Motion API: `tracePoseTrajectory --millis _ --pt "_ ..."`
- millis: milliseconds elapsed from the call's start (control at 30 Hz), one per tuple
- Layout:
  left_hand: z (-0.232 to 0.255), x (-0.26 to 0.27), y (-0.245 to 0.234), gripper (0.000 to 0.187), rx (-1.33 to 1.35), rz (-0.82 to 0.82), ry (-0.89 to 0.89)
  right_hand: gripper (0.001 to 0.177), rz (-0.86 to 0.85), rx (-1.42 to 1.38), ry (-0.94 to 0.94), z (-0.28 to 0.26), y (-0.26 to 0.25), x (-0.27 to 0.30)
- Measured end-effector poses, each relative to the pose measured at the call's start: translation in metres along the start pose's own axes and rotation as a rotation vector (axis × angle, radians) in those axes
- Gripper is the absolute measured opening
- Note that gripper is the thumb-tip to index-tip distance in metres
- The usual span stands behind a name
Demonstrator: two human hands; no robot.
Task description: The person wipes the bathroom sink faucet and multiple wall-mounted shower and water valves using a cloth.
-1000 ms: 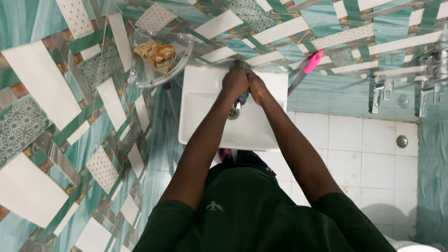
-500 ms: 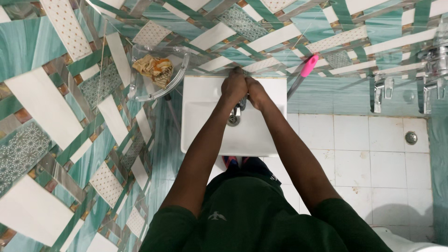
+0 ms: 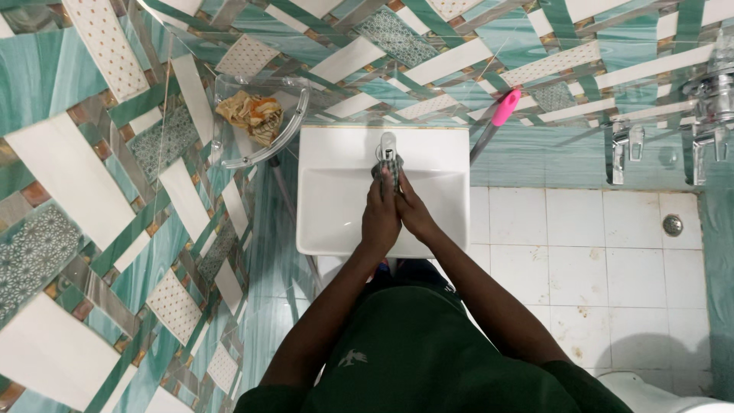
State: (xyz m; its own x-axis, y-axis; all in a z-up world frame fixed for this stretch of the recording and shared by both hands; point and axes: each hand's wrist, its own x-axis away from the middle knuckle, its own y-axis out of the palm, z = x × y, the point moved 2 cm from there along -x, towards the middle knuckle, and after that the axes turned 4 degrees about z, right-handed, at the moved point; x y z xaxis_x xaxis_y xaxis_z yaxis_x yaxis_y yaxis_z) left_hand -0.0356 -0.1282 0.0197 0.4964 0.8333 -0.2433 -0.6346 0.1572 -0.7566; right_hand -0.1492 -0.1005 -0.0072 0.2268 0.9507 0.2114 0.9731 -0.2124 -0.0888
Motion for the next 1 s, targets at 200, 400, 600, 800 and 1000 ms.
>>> tracePoseTrajectory --millis 200,400,600,800,1000 --pt "-0.035 -0.045 0.016 0.068 0.447 -0.079 -0.176 0.048 0.224 -0.093 0.075 0.004 -0.004 -0.044" --pt "-0.028 -0.057 0.022 0.067 0.452 0.106 -0.203 0.050 0.074 0.119 -0.177 0.010 -0.051 -0.093" --pt "-0.003 -0.017 0.008 0.060 0.238 0.223 0.031 0.051 0.239 0.146 -0.260 0.009 -0.022 -0.030" --pt "-0.017 -0.065 0.016 0.068 0.306 -0.129 -0.442 0.029 0.235 0.207 0.016 0.015 -0.033 -0.085" --pt "-0.034 -0.053 0.024 0.057 0.441 -0.079 -0.361 0.030 0.092 -0.140 0.215 0.006 -0.036 -0.076"
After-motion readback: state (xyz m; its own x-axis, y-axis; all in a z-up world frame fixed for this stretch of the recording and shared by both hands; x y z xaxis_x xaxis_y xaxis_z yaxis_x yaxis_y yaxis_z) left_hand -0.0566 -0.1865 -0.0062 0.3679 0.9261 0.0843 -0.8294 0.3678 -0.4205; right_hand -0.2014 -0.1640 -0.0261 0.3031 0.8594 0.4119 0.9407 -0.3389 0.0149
